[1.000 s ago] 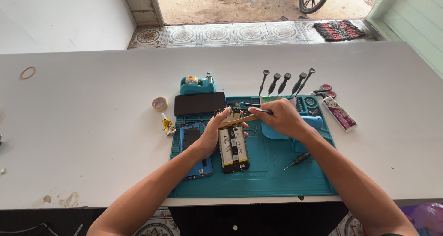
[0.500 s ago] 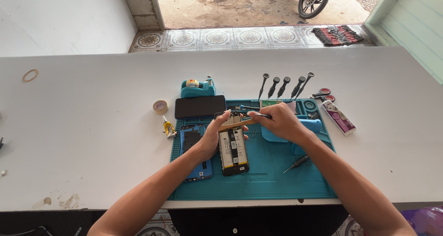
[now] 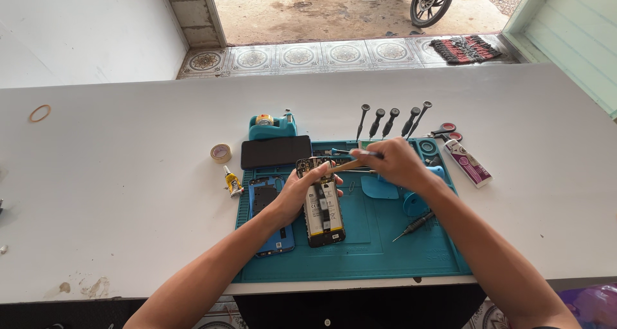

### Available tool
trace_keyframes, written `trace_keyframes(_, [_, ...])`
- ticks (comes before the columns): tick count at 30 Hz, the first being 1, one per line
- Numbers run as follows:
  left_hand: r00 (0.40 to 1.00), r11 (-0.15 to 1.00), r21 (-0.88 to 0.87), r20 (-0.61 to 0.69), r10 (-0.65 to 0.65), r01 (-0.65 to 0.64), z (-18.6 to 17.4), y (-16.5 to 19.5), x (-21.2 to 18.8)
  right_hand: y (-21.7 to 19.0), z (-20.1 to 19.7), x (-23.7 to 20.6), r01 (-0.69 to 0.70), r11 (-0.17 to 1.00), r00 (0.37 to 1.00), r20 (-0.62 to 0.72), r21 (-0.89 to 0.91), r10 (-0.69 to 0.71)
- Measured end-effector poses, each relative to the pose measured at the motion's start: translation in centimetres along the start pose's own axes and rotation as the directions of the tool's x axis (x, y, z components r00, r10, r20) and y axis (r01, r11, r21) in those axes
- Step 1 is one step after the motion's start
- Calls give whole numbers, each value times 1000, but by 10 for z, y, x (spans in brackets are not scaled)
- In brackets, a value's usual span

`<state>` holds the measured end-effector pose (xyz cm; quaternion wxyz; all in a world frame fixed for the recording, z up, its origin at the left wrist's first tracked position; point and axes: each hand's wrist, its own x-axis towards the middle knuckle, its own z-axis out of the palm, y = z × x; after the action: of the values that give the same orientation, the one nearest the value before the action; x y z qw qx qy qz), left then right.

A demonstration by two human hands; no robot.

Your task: The person uses a wooden spudger to pry and separate internal components of a disassembled smartphone. They work around the battery and motherboard area, carefully lifting and adjusting parts while holding the phone steady with the other hand.

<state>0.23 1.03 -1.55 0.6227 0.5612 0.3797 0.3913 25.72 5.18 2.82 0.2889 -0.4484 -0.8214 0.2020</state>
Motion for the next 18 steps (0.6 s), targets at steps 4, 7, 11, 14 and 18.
trace_keyframes(4, [1000, 1000, 18, -12, -10, 10, -1, -2, 1, -4, 4, 0, 92, 996, 995, -24, -24, -92])
trace_keyframes(7, [1000, 1000, -11, -12, -21, 21, 0, -1, 1, 0, -8, 1, 20, 999, 999, -26, 26, -20])
trace_keyframes(11, [1000, 1000, -23, -3, -12, 12, 0, 1, -1, 3, -11, 2, -24, 999, 999, -40, -35, 23])
trace_keyframes(14, [1000, 1000, -12, -2, -8, 8, 0, 1, -2, -1, -1, -1, 38, 999, 998, -50, 1, -38])
trace_keyframes(18, [1000, 1000, 1, -5, -6, 6, 0, 1, -2, -4, 3, -2, 117, 990, 992, -31, -78, -120])
